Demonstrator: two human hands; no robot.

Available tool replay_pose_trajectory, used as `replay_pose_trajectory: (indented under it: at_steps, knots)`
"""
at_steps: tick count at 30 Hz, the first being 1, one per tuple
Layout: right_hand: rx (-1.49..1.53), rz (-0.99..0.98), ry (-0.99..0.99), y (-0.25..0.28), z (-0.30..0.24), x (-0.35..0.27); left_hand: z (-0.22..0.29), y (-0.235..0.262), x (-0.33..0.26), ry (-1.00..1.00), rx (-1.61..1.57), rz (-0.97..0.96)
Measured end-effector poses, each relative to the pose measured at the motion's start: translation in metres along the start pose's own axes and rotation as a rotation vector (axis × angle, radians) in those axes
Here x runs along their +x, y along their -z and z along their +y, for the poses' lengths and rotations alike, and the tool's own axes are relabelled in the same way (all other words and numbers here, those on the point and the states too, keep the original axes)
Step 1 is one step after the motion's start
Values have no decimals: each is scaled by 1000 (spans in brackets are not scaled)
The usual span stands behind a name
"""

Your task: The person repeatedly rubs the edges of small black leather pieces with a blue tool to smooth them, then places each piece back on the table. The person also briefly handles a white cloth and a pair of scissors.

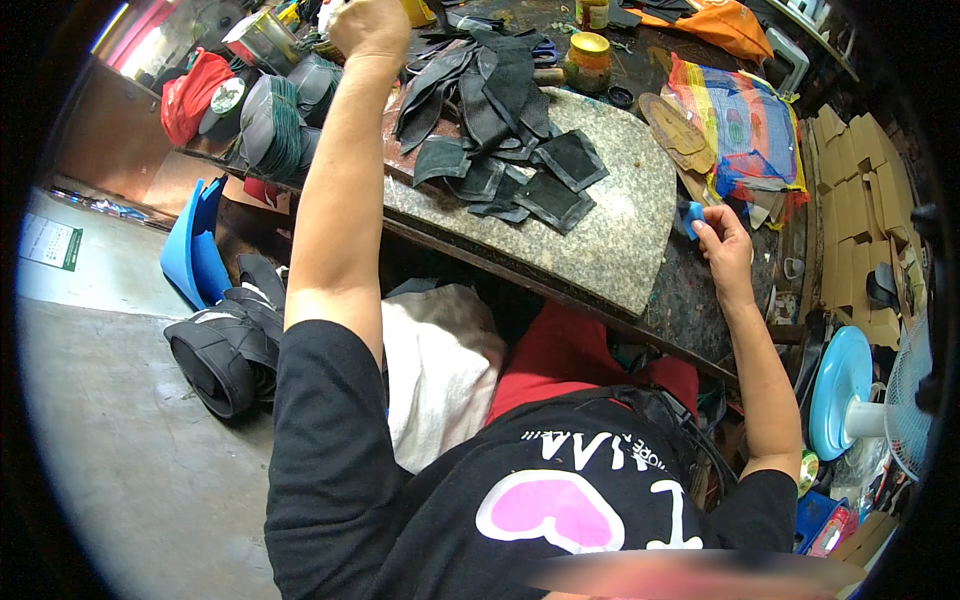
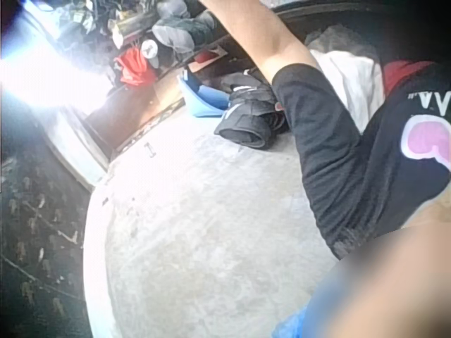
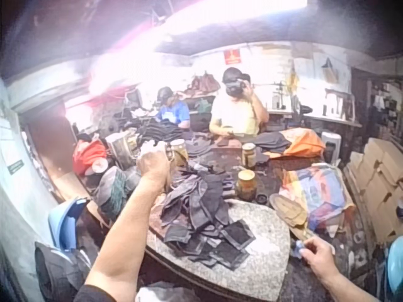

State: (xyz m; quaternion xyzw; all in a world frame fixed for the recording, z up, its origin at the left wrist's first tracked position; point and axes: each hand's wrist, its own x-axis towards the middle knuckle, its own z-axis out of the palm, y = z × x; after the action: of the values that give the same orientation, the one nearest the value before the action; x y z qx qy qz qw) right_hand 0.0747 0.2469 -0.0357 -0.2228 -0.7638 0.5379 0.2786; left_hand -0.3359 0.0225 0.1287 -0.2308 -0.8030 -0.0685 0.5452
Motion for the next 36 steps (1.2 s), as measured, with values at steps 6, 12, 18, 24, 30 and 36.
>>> replay_pose_trajectory:
  at_steps: [6,12,18,24,30,36]
  knots:
    - [94,2,-84,3,1,-1,19,98,9,95,-828,77]
    - [294,-52,-38,5,-16,-4,63,176,-58,267,-1475,-206]
    - [774,-694,-90,1,-58,-9,116,206,-141,510,-1768,-594]
    - [970,-933,-79,-36,-53,-6,119,216,-194,561,-1852,-738]
    - [911,-785,-178,-51,-42,12,109,224,-221,772,-1824,-931]
    - [505,-774,-26,-63,-54,13,108,204,-207,698,-1635,-902]
